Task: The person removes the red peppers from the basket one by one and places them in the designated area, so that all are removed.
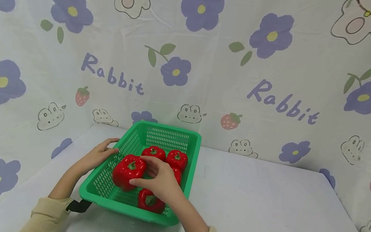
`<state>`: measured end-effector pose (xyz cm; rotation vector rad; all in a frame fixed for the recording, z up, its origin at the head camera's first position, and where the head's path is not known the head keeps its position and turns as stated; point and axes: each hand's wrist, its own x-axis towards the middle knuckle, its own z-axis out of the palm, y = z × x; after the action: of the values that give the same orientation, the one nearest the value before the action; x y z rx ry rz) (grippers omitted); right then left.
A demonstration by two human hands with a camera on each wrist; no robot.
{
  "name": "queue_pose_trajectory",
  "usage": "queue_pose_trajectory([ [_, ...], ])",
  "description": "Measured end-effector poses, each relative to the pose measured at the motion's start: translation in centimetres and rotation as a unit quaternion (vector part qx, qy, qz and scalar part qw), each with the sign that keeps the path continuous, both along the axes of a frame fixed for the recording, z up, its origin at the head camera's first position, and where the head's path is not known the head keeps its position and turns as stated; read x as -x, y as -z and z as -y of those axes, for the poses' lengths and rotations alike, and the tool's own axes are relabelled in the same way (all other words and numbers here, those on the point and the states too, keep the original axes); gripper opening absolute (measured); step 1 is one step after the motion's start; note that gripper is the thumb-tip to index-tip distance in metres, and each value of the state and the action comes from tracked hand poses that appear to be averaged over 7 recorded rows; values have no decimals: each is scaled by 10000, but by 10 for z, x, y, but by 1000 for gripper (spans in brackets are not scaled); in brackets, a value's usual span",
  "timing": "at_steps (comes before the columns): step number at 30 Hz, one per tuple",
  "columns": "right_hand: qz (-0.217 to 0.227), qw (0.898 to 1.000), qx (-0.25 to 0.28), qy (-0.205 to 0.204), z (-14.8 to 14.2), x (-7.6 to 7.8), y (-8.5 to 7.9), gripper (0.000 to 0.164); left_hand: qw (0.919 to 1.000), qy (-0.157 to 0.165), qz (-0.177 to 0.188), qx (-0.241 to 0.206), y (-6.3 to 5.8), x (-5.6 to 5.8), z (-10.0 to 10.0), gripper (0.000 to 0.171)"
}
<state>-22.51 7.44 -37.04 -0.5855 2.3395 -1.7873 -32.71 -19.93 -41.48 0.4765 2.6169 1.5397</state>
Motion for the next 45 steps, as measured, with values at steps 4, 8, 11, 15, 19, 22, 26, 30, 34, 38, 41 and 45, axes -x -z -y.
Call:
queue_pose_trajectory([
  [4,-60,9998,14,175,-7,2,-3,61,10000,-17,-19,58,0,1,1,60],
  [8,-45,9990,62,441,-14,4,-7,62,10000,-29,-16,83,0,2,1,60],
  [11,-57,9983,147,555,-20,5,-11,62,10000,-36,-20,84,0,2,1,60],
  [15,-125,9976,177,662,-29,5,-16,63,10000,-32,-21,72,0,1,0,60],
  [19,-174,9966,111,792,-38,6,-22,63,9999,-46,2,91,-4,-3,-2,59],
  [22,-204,9959,75,878,-46,6,-27,64,9999,-41,30,97,-12,-10,-5,58],
  [26,-236,9946,56,1007,-56,8,-31,64,9999,-31,36,99,-18,-16,-7,56],
  [30,-349,9930,46,1127,-67,10,-33,65,9999,-46,-3,119,-8,-8,-3,58],
  [34,-410,9909,59,1279,-78,13,-32,68,9999,-61,-46,134,2,0,0,58],
  [38,-368,9885,111,1464,-89,15,-33,69,9999,-89,-30,122,0,-1,-2,57],
  [41,-361,9863,94,1604,-97,14,-35,70,9999,-112,11,106,-5,-5,-5,56],
  [45,-367,9833,71,1779,-107,14,-36,72,9999,-115,58,87,-6,-6,-5,57],
])
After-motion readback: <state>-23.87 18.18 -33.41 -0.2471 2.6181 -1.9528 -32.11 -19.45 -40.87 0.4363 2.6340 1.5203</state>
